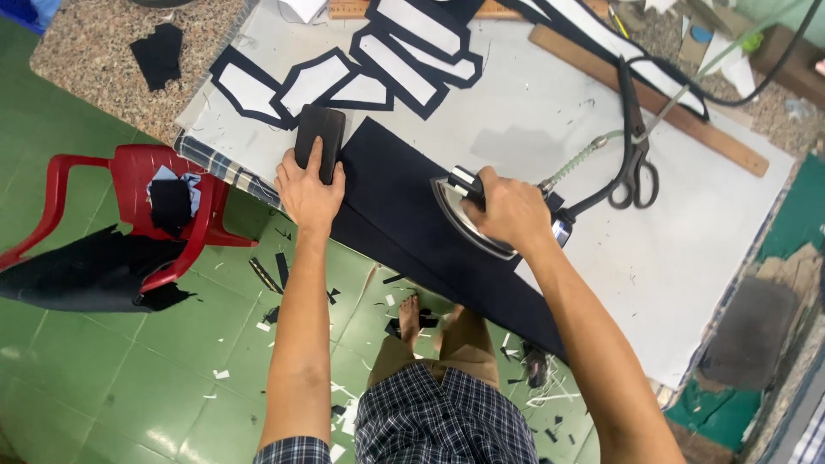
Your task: The person irons a piece of black fabric on a white work table using a steam iron and a pressing block. They then use scissors to trim the edges of the fabric and continue ironing the folded material.
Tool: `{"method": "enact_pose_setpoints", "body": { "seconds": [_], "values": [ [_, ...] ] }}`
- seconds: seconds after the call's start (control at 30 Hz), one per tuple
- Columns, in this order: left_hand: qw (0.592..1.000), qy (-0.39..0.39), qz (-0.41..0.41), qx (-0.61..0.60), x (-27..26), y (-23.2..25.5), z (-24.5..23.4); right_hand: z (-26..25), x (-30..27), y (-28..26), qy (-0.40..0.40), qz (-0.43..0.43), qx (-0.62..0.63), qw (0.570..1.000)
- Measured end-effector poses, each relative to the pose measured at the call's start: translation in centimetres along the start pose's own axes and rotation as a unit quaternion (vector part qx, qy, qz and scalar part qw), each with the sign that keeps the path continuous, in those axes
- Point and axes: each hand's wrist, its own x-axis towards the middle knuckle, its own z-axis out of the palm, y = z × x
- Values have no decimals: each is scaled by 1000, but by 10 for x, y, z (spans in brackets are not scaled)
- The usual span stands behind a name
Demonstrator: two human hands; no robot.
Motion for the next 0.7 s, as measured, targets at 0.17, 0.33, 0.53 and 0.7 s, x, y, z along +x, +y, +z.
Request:
{"method": "enact_pose_setpoints", "body": {
  "seconds": [0.17, 0.33, 0.53, 0.7],
  "values": [
    [999, -46, -7, -3, 1, -4, -2, 9, 11, 21, -12, -54, 72, 996],
    [989, -87, -106, -62, -30, 15, -25, 17, 21, 38, -50, -102, 100, 988],
    [992, -7, -84, -89, -141, 111, -106, 29, 27, 48, -63, -132, 103, 984],
    [971, -135, -51, -190, -224, 181, -144, 32, 27, 49, -42, -129, 76, 988]
  ]
}}
